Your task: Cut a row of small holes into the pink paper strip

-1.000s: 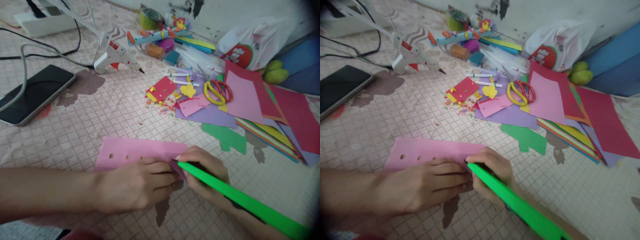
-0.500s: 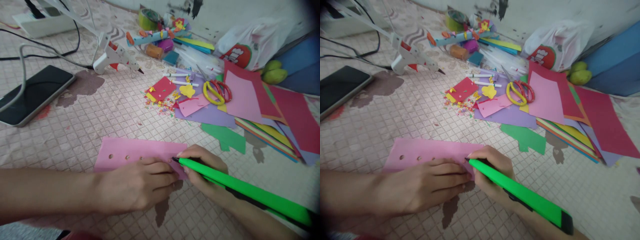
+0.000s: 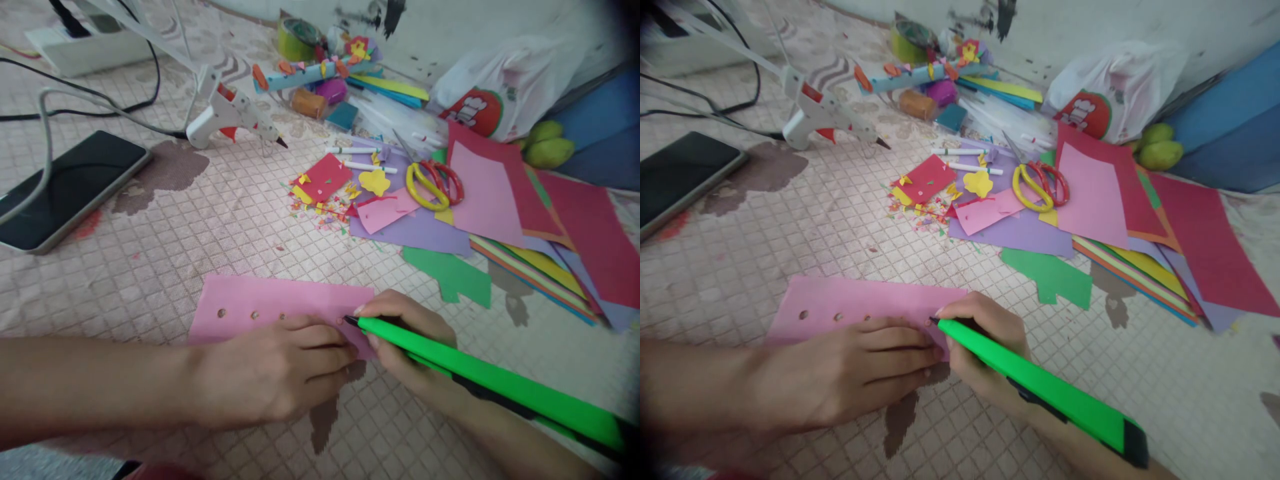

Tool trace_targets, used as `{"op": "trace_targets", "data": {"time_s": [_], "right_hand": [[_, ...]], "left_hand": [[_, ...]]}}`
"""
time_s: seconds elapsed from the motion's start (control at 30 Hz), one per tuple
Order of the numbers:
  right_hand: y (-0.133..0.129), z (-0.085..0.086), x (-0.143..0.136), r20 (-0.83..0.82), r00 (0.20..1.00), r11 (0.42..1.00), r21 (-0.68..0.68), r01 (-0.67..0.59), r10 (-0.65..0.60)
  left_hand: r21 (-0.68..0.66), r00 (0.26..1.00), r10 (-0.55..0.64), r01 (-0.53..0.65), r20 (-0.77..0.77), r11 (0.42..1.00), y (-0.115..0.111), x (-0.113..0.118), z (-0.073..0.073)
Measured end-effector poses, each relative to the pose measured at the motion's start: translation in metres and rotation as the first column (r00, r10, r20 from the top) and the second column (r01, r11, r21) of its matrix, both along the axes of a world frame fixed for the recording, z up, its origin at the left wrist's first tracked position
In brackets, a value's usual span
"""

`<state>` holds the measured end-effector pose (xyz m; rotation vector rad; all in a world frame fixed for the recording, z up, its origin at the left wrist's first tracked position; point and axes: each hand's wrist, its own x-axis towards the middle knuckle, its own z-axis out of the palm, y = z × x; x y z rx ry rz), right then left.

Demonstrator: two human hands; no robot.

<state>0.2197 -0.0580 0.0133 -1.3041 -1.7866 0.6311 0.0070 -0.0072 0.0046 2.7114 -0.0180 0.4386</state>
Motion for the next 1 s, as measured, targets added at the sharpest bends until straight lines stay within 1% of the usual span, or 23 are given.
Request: {"op": "trace_targets", "data": {"time_s": [0.13, 0.4, 0.5, 0.63, 0.77, 0.87, 0.93, 1.0], "right_hand": [[0.0015, 0.0008, -0.0004, -0.016, 1.000, 1.000, 0.004, -0.016, 0.016], [-0.0004, -0.0007, 0.0001, 0.006, 1.000, 1.000, -0.019, 0.022, -0.021], [-0.0021, -0.0037, 0.0015, 0.006, 1.000, 0.999, -0.043, 0.006, -0.005], [-0.0026, -0.0059, 0.0026, 0.001, 1.000, 0.999, -0.042, -0.006, 0.006], [-0.0018, -0.0034, 0.0000, 0.032, 0.999, 0.999, -0.037, -0.034, 0.035], [-0.0020, -0.0007, -0.0013, 0.033, 0.998, 0.999, -0.008, -0.050, 0.050], [-0.0023, 0.0013, -0.0009, 0.000, 1.000, 1.000, -0.001, -0.017, 0.017], [-0.0023, 0.0033, -0.0002, -0.023, 0.999, 0.999, -0.022, 0.028, -0.028]], "left_hand": [[0.004, 1.000, -0.004, 0.004, -0.012, 1.000, -0.0002, -0.0003, 0.0004], [-0.011, 1.000, -0.005, 0.005, -0.008, 1.000, 0.0006, -0.0009, 0.0016], [-0.007, 1.000, -0.015, 0.015, -0.022, 1.000, 0.0006, -0.0015, 0.0022], [-0.006, 1.000, 0.005, -0.005, -0.026, 1.000, 0.0003, -0.0013, 0.0019], [0.002, 0.999, -0.008, 0.008, -0.046, 1.000, 0.0009, 0.0000, 0.0018], [0.002, 0.999, -0.010, 0.010, -0.037, 1.000, 0.0010, 0.0004, 0.0024], [-0.009, 1.000, 0.003, -0.003, -0.013, 1.000, 0.0006, 0.0003, 0.0029], [-0.011, 1.000, 0.010, -0.011, -0.010, 1.000, 0.0001, 0.0001, 0.0034]]}}
